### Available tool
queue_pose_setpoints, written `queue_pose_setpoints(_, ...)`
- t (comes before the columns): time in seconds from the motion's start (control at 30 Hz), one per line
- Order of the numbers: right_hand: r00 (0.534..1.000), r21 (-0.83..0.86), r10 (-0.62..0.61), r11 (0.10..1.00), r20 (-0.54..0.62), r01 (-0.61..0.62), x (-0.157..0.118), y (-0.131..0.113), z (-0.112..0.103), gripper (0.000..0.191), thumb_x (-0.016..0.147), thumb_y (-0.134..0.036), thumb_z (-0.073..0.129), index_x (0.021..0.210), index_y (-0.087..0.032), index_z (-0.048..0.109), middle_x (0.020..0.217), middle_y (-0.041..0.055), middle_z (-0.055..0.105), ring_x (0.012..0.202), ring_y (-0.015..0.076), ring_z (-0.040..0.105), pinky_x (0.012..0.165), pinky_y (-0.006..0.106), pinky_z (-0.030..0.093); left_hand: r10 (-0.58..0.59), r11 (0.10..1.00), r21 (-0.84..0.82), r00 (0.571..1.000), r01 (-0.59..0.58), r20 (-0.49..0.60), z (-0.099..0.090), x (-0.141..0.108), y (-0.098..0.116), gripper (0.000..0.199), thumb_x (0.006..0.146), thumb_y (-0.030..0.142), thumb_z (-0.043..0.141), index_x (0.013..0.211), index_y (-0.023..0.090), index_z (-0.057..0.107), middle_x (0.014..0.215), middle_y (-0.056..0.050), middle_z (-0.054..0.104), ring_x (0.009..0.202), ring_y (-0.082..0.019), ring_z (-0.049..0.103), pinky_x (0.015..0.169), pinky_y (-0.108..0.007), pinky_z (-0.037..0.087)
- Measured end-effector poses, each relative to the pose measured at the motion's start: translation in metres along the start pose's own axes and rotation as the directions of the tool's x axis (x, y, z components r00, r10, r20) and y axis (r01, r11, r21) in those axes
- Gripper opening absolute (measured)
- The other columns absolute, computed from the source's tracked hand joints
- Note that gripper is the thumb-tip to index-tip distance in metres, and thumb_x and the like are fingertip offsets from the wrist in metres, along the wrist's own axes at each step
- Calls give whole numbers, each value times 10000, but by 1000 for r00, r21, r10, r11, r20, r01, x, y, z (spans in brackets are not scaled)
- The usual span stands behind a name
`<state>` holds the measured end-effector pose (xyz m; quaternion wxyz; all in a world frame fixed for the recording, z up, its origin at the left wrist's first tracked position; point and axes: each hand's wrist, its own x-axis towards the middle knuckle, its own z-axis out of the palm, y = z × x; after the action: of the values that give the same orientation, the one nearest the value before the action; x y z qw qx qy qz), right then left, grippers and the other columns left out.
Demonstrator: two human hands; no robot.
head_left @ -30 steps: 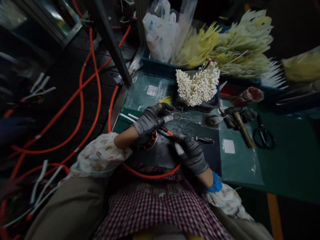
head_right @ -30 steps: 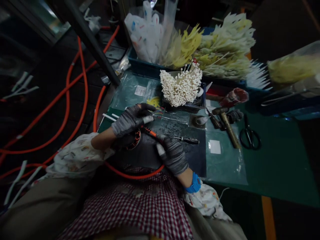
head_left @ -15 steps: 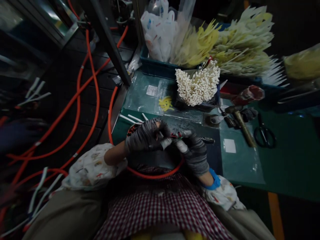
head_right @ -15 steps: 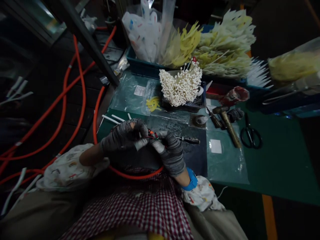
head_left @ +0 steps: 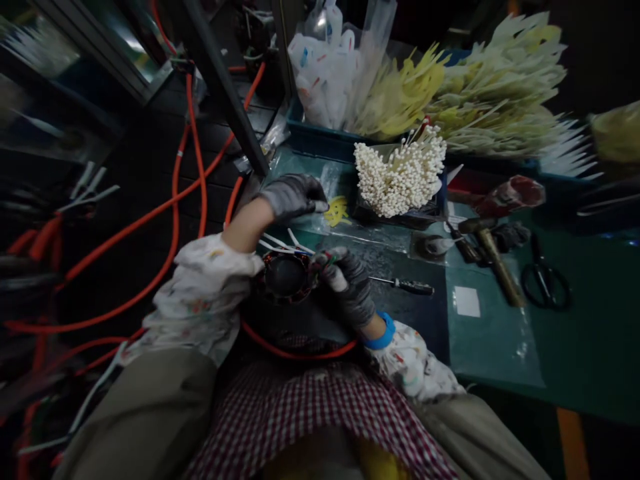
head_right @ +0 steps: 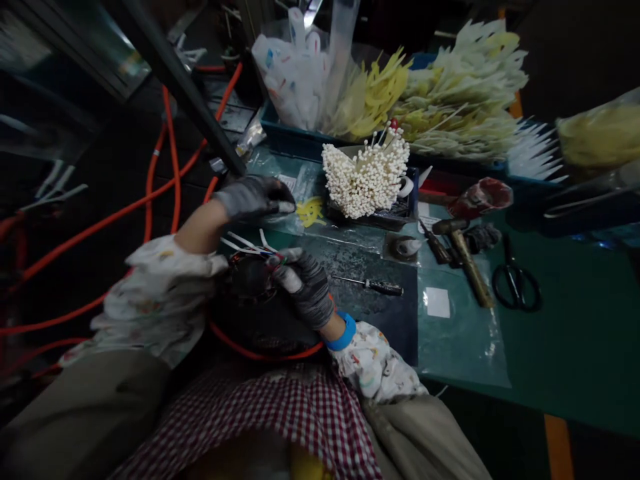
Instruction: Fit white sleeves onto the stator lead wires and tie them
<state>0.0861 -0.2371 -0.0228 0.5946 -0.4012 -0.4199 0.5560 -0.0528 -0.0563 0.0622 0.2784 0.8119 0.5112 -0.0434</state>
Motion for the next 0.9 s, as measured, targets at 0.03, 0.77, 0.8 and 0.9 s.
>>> queue_pose_setpoints(0.03,999,-8,10,1000,52,-10,-2,0,0,393,937,-661,882,1001,-284,789,947,16,841,858,220,779,802,374,687,-36,999,39,999,36,14,0,20,5,308,988,274,769,1233,107,855,1189,-157,848,1122,-295,771,1109,-440,594)
queue_pose_setpoints(0.77,970,-252,-136,950,199,185,-20,12,-17,138,1017,-361,811,1146,-313,814,1068,13,864,1003,230,821,947,407,676,99,961,-176,856,-215,-508,25,-60,-8,415,1069,255,701,1482,207,709,1195,-56,826,1099,-245,783,1068,-379,625)
queue_pose_setpoints(0.8,972,-241,-140,953,186,184,-20,12,-18,138,1011,-354,830,1144,-318,819,1046,5,862,973,223,817,926,396,674,142,943,-174,812,-286,-566,33,-76,-7,367,1097,269,669,1453,212,737,1229,-52,835,1119,-235,789,1064,-367,629)
queue_pose_setpoints(0.9,979,-202,-165,962,117,186,-20,11,-19,143,999,-386,875,1122,-329,829,1019,-6,857,929,213,806,880,373,670,186,939,-100,731,-329,-656,54,-115,-6,275,1143,301,603,1269,191,822,1255,-72,847,1162,-238,801,1040,-372,649)
